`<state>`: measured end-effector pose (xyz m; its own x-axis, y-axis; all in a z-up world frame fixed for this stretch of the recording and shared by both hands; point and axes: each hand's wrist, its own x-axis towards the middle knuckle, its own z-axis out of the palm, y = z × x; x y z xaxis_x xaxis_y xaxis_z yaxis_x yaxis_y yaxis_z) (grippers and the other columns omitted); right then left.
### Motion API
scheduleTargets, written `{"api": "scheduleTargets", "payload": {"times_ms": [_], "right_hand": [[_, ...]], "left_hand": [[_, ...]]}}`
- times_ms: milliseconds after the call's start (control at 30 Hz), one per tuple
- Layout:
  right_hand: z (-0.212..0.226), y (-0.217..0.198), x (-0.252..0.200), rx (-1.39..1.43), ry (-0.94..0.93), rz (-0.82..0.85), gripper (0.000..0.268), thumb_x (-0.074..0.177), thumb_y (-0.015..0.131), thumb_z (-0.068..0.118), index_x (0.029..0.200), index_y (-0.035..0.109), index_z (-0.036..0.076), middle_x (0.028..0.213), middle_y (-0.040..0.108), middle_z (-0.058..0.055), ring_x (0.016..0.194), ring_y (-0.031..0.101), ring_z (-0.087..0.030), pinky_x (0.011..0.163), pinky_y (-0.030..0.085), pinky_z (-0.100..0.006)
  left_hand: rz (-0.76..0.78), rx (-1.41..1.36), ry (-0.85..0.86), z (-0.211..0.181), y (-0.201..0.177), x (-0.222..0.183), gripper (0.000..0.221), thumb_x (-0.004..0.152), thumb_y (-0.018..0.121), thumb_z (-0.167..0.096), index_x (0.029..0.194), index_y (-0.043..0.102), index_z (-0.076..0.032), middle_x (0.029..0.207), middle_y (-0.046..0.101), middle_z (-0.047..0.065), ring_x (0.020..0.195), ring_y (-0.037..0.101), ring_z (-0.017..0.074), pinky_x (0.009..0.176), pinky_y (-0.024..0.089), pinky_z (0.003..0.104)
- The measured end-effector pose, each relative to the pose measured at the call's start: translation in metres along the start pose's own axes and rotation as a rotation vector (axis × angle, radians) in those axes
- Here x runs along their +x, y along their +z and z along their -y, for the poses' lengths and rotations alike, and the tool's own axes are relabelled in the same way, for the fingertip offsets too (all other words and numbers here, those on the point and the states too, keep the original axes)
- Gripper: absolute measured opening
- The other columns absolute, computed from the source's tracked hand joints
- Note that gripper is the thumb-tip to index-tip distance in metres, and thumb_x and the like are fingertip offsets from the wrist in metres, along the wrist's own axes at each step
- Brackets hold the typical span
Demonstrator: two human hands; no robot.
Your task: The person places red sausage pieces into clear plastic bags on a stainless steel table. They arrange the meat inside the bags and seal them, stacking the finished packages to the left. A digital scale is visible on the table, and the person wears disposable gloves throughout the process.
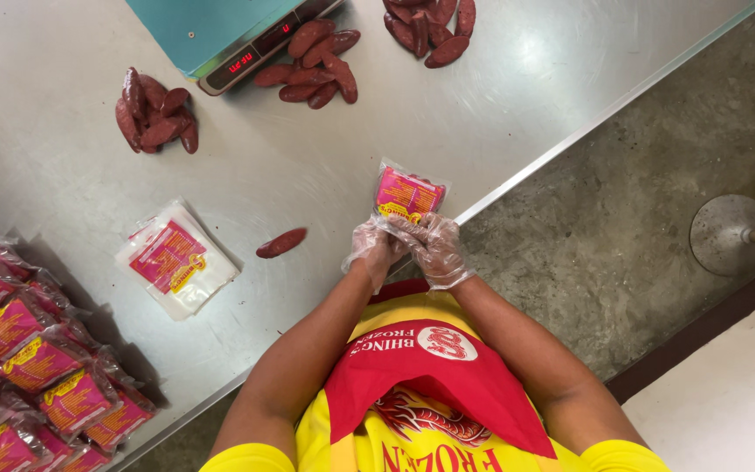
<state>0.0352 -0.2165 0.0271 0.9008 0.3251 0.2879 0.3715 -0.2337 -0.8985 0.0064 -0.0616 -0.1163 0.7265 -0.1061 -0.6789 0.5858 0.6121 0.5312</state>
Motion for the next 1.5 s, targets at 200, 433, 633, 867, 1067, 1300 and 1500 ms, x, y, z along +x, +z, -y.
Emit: {"api": "scheduleTargets", "payload": {"times_ms": [200,433,633,867,1067,1300,1500], "right_hand": [[-0.005,0.003,-0.006,0.035,0.193,0.030,0.032,0.093,0.074,0.005,0.124,0.077,0.012,0.091,0.074,-0.011,0.076,0.069,-0.020,0.069,0.057,-0.031],[-0.022,0.017,-0.013,0.758,0.555,-0.054,0.020,0.095,0.076,-0.001,0.115,0.073,-0.001,0.104,0.077,-0.004,0.090,0.071,-0.008,0.078,0.059,-0.026],[-0.016,0.007,-0.030,-0.269,0.111,-0.061,0.058,0.084,0.072,0.002,0.141,0.067,0.009,0.084,0.065,-0.013,0.069,0.062,-0.019,0.063,0.052,-0.036],[0.002,0.007,-0.023,-0.084,0.335,-0.054,0.033,0.093,0.076,0.010,0.125,0.077,0.016,0.082,0.065,-0.009,0.068,0.062,-0.017,0.061,0.050,-0.034],[-0.009,0.010,-0.023,0.163,0.308,-0.089,0.029,0.097,0.070,0.008,0.124,0.076,0.016,0.088,0.065,-0.004,0.074,0.057,-0.015,0.066,0.049,-0.030],[-0.018,0.000,-0.027,0.008,0.194,-0.018,0.036,0.093,0.071,0.008,0.128,0.076,0.017,0.085,0.057,-0.004,0.073,0.056,-0.014,0.066,0.049,-0.030],[-0.024,0.004,-0.030,0.135,0.248,-0.053,0.034,0.095,0.073,0.012,0.128,0.075,0.019,0.083,0.057,-0.004,0.072,0.056,-0.016,0.065,0.050,-0.033]], "left_hand": [[-0.012,-0.152,-0.023,-0.031,0.016,-0.034,0.021,0.107,0.053,-0.031,0.107,0.062,-0.012,0.084,0.059,-0.002,0.074,0.056,0.0102,0.081,0.061,0.035],[-0.426,1.710,0.320,-0.159,-0.031,-0.136,0.028,0.101,0.060,-0.024,0.125,0.072,-0.034,0.115,0.069,0.006,0.098,0.068,0.0267,0.093,0.056,0.041],[-0.362,1.955,0.122,-0.195,-0.057,-0.185,0.040,0.085,0.074,-0.026,0.124,0.067,-0.021,0.128,0.061,0.014,0.118,0.056,0.0378,0.101,0.044,0.046],[-0.050,1.046,-0.007,-0.128,-0.066,-0.151,0.048,0.094,0.070,-0.033,0.133,0.062,-0.006,0.098,0.072,0.003,0.081,0.061,0.0198,0.070,0.050,0.035],[0.073,0.847,-0.063,-0.090,0.001,-0.124,0.044,0.102,0.056,-0.033,0.138,0.056,-0.008,0.080,0.066,0.001,0.070,0.059,0.0098,0.066,0.051,0.025],[0.096,0.411,-0.177,-0.065,0.019,-0.062,0.030,0.107,0.054,-0.021,0.122,0.058,0.006,0.096,0.072,0.007,0.085,0.067,0.0131,0.084,0.058,0.030],[0.073,0.922,0.256,-0.013,0.013,-0.007,0.031,0.087,0.066,-0.012,0.117,0.060,-0.008,0.101,0.063,0.001,0.087,0.057,0.0110,0.074,0.053,0.034]]}}
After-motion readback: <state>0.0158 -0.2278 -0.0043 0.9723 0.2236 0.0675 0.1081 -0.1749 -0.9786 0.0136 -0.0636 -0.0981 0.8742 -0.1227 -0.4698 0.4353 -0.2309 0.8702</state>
